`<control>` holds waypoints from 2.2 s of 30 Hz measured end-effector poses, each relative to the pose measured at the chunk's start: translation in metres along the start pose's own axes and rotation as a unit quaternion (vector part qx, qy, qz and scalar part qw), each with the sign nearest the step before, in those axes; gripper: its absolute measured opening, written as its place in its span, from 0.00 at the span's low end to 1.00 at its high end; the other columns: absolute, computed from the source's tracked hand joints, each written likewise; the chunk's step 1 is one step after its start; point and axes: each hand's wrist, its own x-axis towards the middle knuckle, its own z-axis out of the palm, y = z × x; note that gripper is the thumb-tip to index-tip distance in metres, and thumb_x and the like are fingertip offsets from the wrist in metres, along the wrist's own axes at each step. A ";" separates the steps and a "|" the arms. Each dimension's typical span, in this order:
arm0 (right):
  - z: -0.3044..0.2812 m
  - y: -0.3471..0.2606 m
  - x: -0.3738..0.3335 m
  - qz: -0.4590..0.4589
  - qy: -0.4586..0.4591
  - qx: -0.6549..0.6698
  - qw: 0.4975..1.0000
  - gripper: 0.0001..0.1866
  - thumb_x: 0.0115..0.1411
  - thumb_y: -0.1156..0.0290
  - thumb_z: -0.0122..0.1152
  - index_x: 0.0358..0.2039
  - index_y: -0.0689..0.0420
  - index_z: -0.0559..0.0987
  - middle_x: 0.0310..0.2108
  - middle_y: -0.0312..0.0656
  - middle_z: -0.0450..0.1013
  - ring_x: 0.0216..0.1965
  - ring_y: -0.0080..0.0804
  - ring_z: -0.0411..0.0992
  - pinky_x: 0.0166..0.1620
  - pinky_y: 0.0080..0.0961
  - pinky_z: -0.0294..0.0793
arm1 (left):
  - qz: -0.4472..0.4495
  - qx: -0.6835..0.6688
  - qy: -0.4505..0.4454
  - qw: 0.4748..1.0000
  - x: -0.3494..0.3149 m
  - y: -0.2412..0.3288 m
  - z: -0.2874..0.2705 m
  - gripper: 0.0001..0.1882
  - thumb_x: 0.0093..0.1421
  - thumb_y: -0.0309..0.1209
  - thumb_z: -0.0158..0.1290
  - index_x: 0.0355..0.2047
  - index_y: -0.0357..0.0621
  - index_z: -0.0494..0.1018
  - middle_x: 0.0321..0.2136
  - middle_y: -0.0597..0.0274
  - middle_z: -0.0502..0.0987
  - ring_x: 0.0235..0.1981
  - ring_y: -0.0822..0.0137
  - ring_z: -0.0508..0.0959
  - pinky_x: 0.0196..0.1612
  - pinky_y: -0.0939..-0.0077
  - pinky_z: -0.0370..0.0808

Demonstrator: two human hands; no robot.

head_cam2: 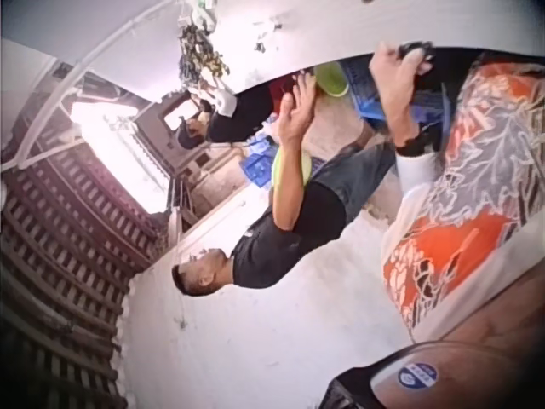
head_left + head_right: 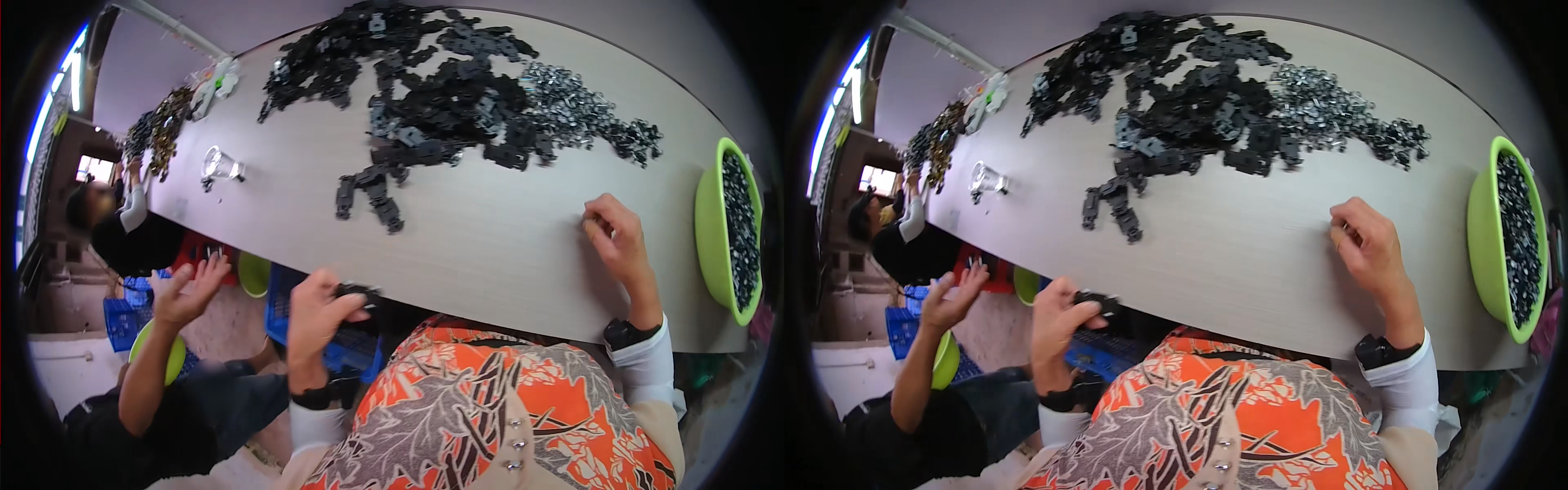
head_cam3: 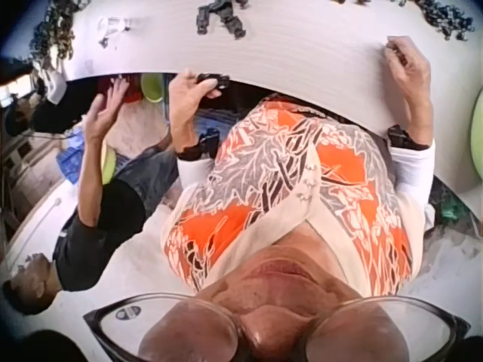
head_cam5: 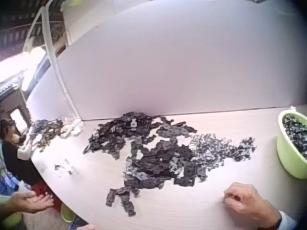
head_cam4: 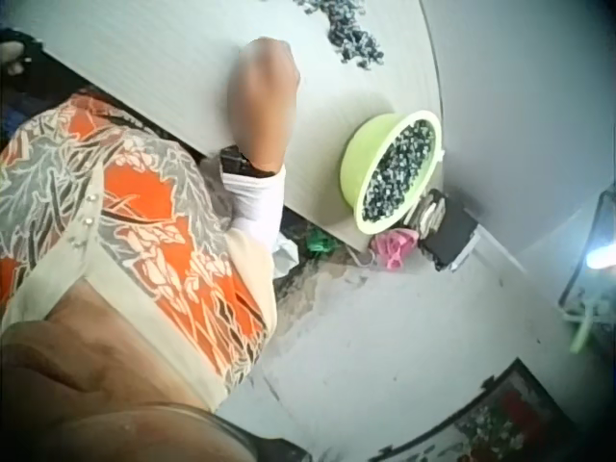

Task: The person assembles small black plastic components by hand at a table. They repeatedly pick up a plastic housing and a metal pin, insert the pin into the housing, and place the assembled unit on the table. The person works continuously through the clip, handling the parts one at a time.

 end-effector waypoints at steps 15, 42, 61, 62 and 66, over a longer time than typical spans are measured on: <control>-0.060 0.092 0.052 0.023 0.218 -0.212 0.952 0.18 0.45 0.79 0.57 0.41 0.58 0.73 0.38 0.42 0.69 0.39 0.42 0.70 0.42 0.35 0.71 | 0.236 0.406 0.187 0.863 0.093 0.000 0.048 0.10 0.49 0.28 0.60 0.25 0.34 0.70 0.18 0.58 0.69 0.20 0.66 0.69 0.27 0.74 0.68; -0.037 0.035 0.064 -0.093 0.084 -0.210 0.970 0.10 0.46 0.81 0.56 0.32 0.60 0.75 0.33 0.41 0.70 0.35 0.42 0.70 0.39 0.33 0.71 | -0.051 -0.131 -0.325 0.935 0.109 0.025 0.180 0.21 0.48 0.16 0.56 0.44 0.39 0.68 0.32 0.61 0.74 0.27 0.74 0.75 0.28 0.82 0.73; -0.019 0.005 0.001 -0.085 0.041 -0.212 0.973 0.07 0.47 0.75 0.63 0.26 0.58 0.73 0.20 0.42 0.69 0.25 0.40 0.71 0.28 0.35 0.70 | -0.094 -0.195 -0.281 0.935 0.093 0.020 0.176 0.14 0.60 0.29 0.53 0.44 0.34 0.72 0.37 0.59 0.77 0.35 0.63 0.79 0.36 0.71 0.79; -0.015 0.005 -0.005 -0.091 0.024 -0.221 0.971 0.08 0.46 0.74 0.63 0.26 0.58 0.73 0.20 0.42 0.69 0.25 0.40 0.71 0.28 0.35 0.70 | -0.092 -0.200 -0.293 0.930 0.093 0.019 0.175 0.13 0.59 0.29 0.54 0.42 0.34 0.72 0.36 0.59 0.77 0.33 0.64 0.79 0.36 0.72 0.78; -0.012 -0.004 -0.017 -0.108 -0.006 -0.214 0.971 0.11 0.46 0.72 0.65 0.31 0.57 0.73 0.23 0.40 0.69 0.25 0.40 0.71 0.28 0.33 0.71 | -0.074 -0.204 -0.287 0.933 0.094 0.014 0.173 0.08 0.56 0.27 0.56 0.36 0.38 0.73 0.30 0.60 0.78 0.29 0.67 0.79 0.33 0.77 0.77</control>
